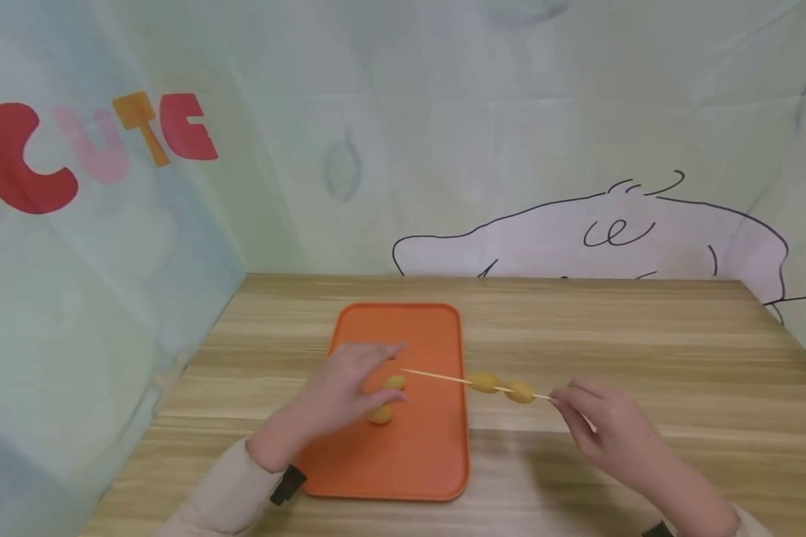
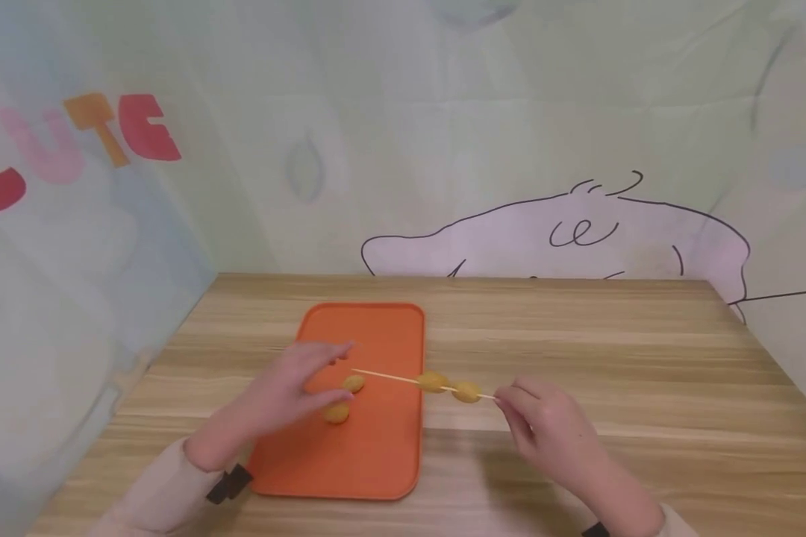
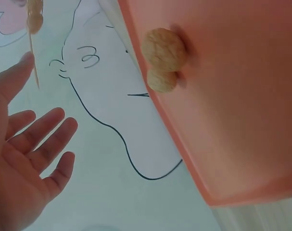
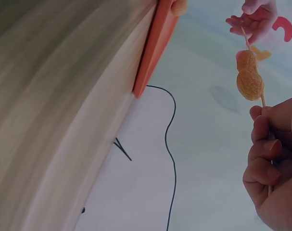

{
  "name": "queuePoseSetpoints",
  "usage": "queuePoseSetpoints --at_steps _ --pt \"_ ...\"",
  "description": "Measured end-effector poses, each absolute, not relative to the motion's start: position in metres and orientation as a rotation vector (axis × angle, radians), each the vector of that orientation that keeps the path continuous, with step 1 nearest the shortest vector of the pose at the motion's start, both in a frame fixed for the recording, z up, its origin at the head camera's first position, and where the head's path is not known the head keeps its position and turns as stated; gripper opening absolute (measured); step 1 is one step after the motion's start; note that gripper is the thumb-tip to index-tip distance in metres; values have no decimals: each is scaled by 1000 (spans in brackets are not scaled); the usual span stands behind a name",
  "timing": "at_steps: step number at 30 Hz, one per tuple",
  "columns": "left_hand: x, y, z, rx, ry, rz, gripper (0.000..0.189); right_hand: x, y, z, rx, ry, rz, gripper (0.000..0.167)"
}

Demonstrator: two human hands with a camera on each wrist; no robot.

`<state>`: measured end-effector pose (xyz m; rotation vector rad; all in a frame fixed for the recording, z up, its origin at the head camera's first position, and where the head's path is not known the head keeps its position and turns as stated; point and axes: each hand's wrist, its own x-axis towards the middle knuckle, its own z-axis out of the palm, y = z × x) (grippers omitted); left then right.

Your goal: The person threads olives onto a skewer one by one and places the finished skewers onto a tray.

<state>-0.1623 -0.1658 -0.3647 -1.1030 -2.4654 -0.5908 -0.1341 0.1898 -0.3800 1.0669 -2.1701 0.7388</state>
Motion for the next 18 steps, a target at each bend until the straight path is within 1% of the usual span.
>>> queuePoseSetpoints --at_steps 5,13,18 --pt "-166 -172 -370 -1077 -2535 -605 59 -133 196 -386 1058 -2175 736 46" --pt "-163 -177 -376 -1002 -2866 -627 52 -133 206 -398 1049 -2155 763 45" --pt "-162 -179 -384 -1019 -2870 -611 43 -132 209 -402 1043 -2162 764 46"
